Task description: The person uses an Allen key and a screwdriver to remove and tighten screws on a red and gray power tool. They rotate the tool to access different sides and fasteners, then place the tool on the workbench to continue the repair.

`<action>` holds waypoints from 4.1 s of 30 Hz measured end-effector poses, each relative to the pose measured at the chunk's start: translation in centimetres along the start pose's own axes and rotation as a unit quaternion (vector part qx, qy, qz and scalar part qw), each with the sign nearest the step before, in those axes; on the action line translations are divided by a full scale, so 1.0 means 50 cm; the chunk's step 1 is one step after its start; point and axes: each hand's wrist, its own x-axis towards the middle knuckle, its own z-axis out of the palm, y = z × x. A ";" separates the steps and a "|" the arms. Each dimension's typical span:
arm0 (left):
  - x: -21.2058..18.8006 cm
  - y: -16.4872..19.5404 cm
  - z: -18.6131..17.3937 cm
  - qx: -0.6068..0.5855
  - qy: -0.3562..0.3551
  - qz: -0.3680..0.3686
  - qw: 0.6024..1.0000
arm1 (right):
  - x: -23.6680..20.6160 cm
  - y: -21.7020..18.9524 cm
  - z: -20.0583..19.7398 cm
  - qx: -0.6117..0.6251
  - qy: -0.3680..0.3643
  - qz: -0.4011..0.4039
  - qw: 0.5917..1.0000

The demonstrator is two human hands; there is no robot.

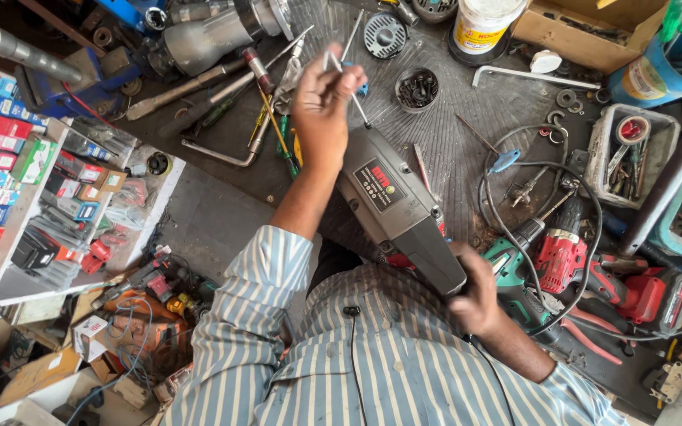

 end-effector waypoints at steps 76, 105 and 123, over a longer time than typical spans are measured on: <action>-0.006 0.059 0.009 0.289 -0.027 0.010 0.957 | 0.477 0.225 0.062 -0.091 -0.110 0.206 0.968; 0.005 0.100 0.024 0.167 -0.125 0.013 0.978 | 0.479 0.218 0.049 -0.032 -0.125 0.166 0.978; 0.026 0.098 -0.020 0.340 -0.172 0.098 0.919 | 0.482 0.177 0.049 -0.075 -0.129 0.092 0.984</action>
